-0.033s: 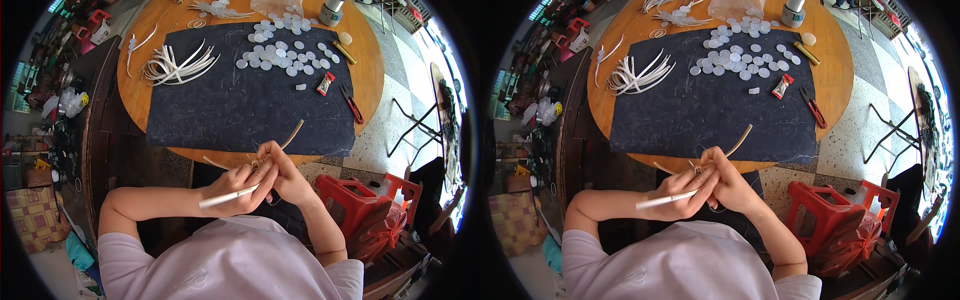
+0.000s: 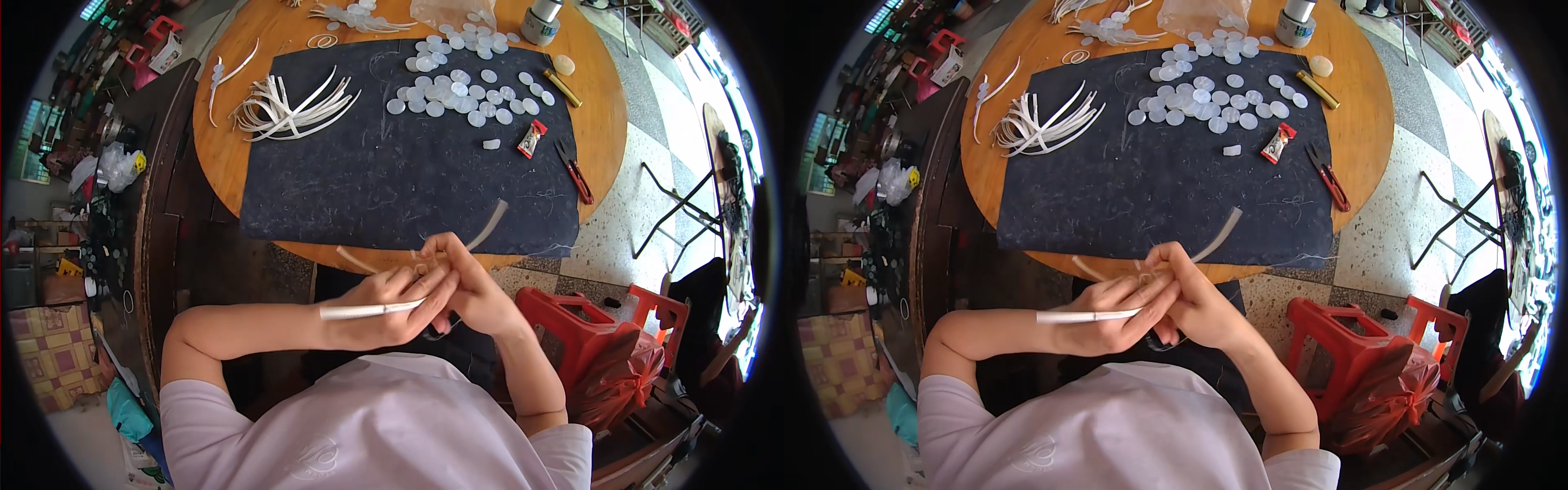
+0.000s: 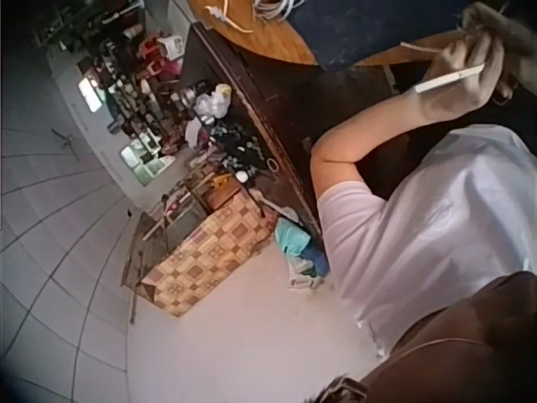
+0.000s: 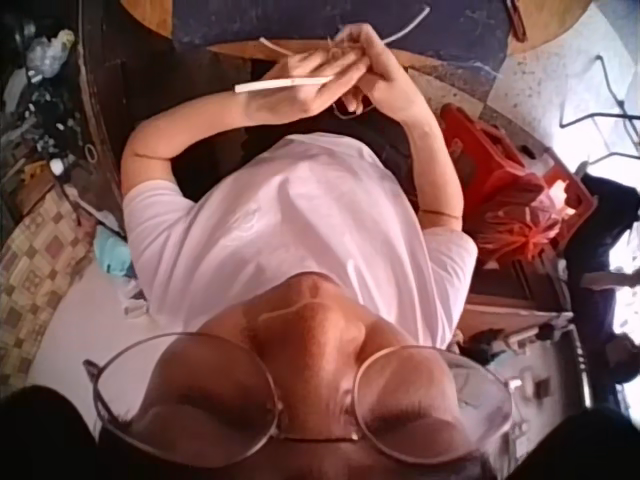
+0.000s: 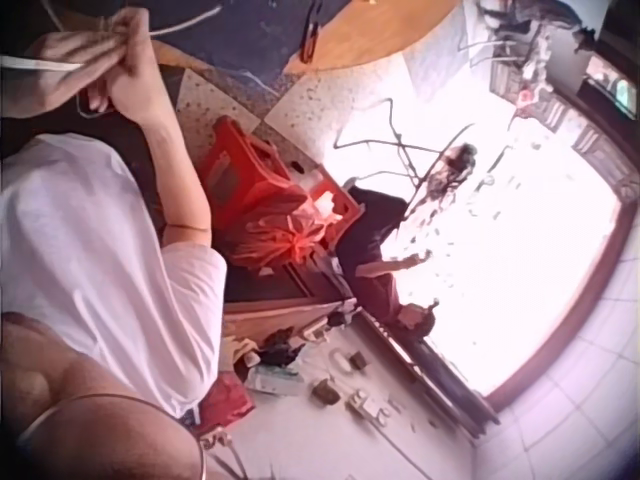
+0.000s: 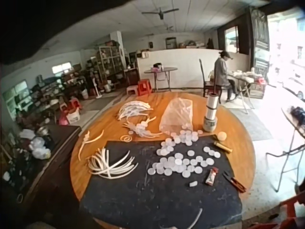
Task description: Assembling small decorative components by threading them onto a wire and using glue to secure them.
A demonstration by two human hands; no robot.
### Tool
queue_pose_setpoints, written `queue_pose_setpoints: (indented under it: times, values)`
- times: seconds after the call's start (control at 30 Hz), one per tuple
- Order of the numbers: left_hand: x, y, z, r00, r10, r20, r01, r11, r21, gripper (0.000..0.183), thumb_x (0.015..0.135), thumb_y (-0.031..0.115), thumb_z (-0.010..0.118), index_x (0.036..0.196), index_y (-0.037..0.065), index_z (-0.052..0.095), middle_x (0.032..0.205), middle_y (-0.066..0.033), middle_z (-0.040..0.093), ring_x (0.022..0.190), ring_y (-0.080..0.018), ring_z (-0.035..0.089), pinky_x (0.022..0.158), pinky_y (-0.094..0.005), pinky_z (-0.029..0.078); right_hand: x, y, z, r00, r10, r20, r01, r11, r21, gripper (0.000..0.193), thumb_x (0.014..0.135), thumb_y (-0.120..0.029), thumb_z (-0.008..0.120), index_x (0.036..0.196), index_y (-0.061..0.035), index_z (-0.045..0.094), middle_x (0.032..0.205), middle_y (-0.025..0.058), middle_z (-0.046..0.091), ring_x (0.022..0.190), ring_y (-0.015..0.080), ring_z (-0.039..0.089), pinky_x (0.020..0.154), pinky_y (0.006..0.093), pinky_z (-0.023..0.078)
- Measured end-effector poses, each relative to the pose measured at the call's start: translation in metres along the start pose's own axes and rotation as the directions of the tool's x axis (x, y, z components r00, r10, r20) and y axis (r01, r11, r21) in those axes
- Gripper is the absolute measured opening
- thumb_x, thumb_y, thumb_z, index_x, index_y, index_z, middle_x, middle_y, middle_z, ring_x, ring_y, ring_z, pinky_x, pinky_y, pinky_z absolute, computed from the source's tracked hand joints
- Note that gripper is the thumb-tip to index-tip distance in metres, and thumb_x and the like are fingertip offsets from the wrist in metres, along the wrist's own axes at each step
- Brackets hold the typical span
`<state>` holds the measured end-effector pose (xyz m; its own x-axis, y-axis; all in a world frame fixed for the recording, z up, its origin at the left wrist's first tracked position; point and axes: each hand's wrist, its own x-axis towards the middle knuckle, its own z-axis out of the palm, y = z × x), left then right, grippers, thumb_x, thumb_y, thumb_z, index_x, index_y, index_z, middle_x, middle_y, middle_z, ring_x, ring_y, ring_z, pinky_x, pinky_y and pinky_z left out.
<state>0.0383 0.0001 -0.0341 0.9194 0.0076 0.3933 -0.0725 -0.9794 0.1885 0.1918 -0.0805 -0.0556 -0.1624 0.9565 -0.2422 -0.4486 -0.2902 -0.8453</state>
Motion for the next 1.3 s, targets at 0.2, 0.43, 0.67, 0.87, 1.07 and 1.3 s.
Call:
queue_pose_setpoints:
  times: [0.2, 0.43, 0.67, 0.87, 1.07, 1.3]
  values:
    - [-0.008, -0.021, -0.052, 0.965, 0.162, 0.207, -0.169, 0.985, 0.016, 0.039, 0.069, 0.002, 0.06, 0.107, -0.001, 0.06, 0.11, -0.0186, 0.058, 0.066, -0.0217, 0.057, 0.057, -0.0267, 0.051, -0.057, -0.062, 0.006, 0.772, -0.537, -0.341, -0.008, 0.528, -0.849, 0.032, 0.083, 0.006, 0.047, 0.114, 0.0006, 0.045, 0.091, 0.0127, 0.061, 0.059, 0.0151, 0.059, 0.054, 0.0248, 0.047]
    - [0.002, 0.001, -0.104, 0.848, 0.385, 0.363, -0.491, 0.829, 0.268, 0.036, 0.076, 0.013, 0.054, 0.109, 0.002, 0.06, 0.116, -0.0147, 0.056, 0.068, -0.0255, 0.056, 0.061, -0.0317, 0.05, -0.039, -0.087, 0.031, 0.75, -0.661, -0.031, 0.457, 0.55, -0.699, 0.016, 0.079, 0.009, 0.055, 0.092, 0.0029, 0.062, 0.085, 0.0089, 0.061, 0.074, 0.0147, 0.058, 0.064, 0.024, 0.045]
    - [0.008, 0.024, -0.124, 0.834, 0.484, 0.266, -0.546, 0.792, 0.272, 0.045, 0.082, 0.024, 0.055, 0.123, 0.007, 0.052, 0.123, -0.0074, 0.053, 0.065, -0.0268, 0.058, 0.063, -0.0327, 0.052, -0.021, -0.084, 0.049, 0.914, -0.287, 0.286, 0.387, 0.829, -0.405, 0.006, 0.073, 0.006, 0.066, 0.076, 0.0012, 0.066, 0.075, 0.006, 0.058, 0.068, 0.0125, 0.053, 0.061, 0.0233, 0.04]
    - [0.019, 0.032, -0.125, 0.793, 0.587, 0.164, -0.608, 0.744, 0.278, 0.056, 0.084, 0.039, 0.055, 0.13, 0.008, 0.045, 0.12, -0.0069, 0.056, 0.067, -0.0283, 0.059, 0.064, -0.032, 0.052, -0.025, -0.061, 0.056, 0.766, -0.605, 0.218, 0.643, 0.721, -0.259, 0.003, 0.077, 0.004, 0.063, 0.078, 0.0024, 0.062, 0.075, 0.0054, 0.057, 0.067, 0.012, 0.054, 0.059, 0.0234, 0.042]
    - [0.023, 0.047, -0.112, 0.924, 0.256, -0.284, -0.302, 0.944, -0.132, 0.072, 0.085, 0.053, 0.052, 0.129, -0.003, 0.041, 0.118, -0.0194, 0.053, 0.065, -0.0264, 0.057, 0.056, -0.0308, 0.05, -0.036, -0.06, 0.078, 0.676, -0.737, -0.029, 0.737, 0.676, -0.009, 0.004, 0.081, 0.002, 0.06, 0.079, 0.0023, 0.057, 0.079, 0.0043, 0.053, 0.064, 0.0107, 0.049, 0.058, 0.0226, 0.04]
    - [-0.001, 0.047, -0.102, 0.934, -0.07, -0.35, -0.13, 0.846, -0.517, 0.062, 0.089, 0.028, 0.053, 0.141, 0.009, 0.026, 0.105, -0.0304, 0.057, 0.082, -0.0306, 0.063, 0.073, -0.0351, 0.052, -0.032, -0.093, 0.058, 0.492, -0.705, -0.511, 0.867, 0.452, 0.211, 0.012, 0.092, -0.012, 0.05, 0.086, -0.0026, 0.052, 0.084, 0.0054, 0.053, 0.061, 0.0106, 0.049, 0.058, 0.0251, 0.042]
